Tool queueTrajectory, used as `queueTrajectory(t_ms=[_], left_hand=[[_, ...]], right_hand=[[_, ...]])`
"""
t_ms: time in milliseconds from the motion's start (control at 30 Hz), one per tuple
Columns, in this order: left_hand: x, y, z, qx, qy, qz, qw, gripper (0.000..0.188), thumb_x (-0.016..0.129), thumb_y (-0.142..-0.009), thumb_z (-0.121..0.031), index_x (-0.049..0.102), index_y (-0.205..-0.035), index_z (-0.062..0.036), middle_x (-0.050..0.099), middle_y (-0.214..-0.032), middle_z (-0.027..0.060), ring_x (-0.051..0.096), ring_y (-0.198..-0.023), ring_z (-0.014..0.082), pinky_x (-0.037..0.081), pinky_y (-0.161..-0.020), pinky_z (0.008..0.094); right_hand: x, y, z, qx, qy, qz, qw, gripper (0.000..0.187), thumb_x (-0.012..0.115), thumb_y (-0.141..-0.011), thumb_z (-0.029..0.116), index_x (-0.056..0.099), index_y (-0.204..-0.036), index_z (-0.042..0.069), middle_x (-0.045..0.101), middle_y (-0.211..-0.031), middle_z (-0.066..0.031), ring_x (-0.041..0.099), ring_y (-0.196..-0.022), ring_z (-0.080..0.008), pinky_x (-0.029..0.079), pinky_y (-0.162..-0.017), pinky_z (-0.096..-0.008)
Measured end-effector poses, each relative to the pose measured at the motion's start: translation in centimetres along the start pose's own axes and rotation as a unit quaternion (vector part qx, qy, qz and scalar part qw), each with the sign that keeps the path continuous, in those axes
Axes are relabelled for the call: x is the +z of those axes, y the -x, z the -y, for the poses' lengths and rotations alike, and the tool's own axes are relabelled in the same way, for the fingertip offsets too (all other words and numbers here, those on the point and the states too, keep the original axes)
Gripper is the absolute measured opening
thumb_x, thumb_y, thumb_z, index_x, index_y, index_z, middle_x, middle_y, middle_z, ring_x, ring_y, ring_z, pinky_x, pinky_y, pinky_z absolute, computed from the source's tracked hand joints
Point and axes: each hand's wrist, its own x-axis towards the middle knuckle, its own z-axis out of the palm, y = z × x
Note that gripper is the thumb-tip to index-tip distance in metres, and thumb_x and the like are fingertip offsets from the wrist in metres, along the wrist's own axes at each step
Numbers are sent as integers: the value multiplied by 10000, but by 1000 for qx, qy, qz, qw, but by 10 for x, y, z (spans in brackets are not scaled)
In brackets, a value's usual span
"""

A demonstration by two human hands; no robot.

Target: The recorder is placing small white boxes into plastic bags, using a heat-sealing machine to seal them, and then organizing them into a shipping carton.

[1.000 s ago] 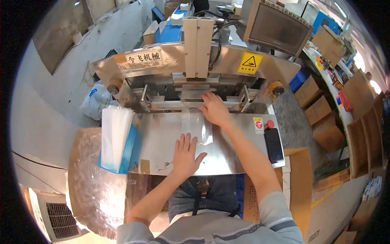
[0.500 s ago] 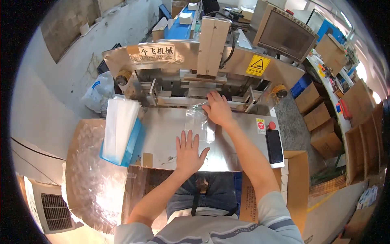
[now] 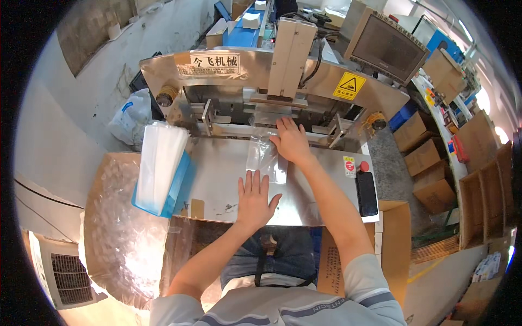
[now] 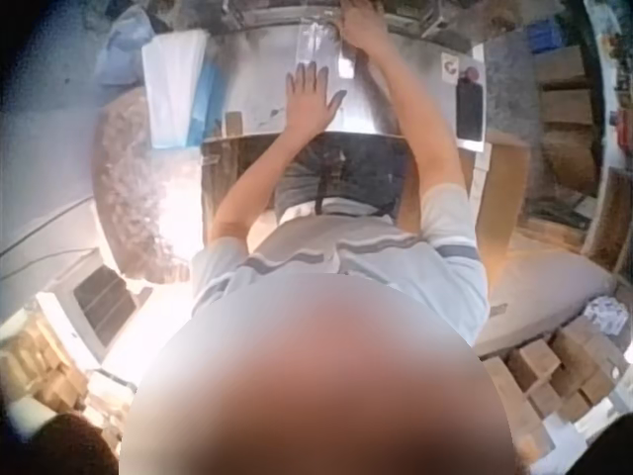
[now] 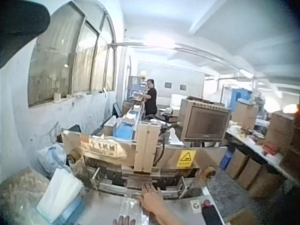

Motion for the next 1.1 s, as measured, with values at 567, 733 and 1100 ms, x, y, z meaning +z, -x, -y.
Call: queueTrajectory(t_ms=[567, 733, 1100], left_hand=[[-5, -1, -2, 11, 8, 6, 1000, 578, 665, -917, -389, 565, -1314, 18, 502, -1423, 256, 383, -1391, 464, 239, -1159, 624], [-5, -2, -2, 7, 6, 8, 1000, 569, 669, -915, -383, 569, -1310, 15, 503, -1425, 251, 385, -1393, 456, 241, -1162, 619], [-4, -2, -1, 5, 11, 8, 1000, 568, 666, -916, -384, 579, -1310, 15, 502, -1428, 252, 379, -1400, 454, 242, -1159, 625]], right_hand=[[-5, -3, 1, 8, -8, 6, 1000, 591, 628, -955, 358, 498, -1416, 12, 464, -1509, -196, 393, -1437, -349, 347, -1125, -601], [-4, -5, 0, 10, -8, 5, 1000, 582, 623, -959, 356, 501, -1415, 16, 462, -1512, -192, 392, -1438, -348, 348, -1124, -599], [-2, -5, -1, 7, -17, -3, 1000, 554, 632, -950, 336, 521, -1395, 25, 474, -1504, -181, 407, -1427, -345, 361, -1112, -599]])
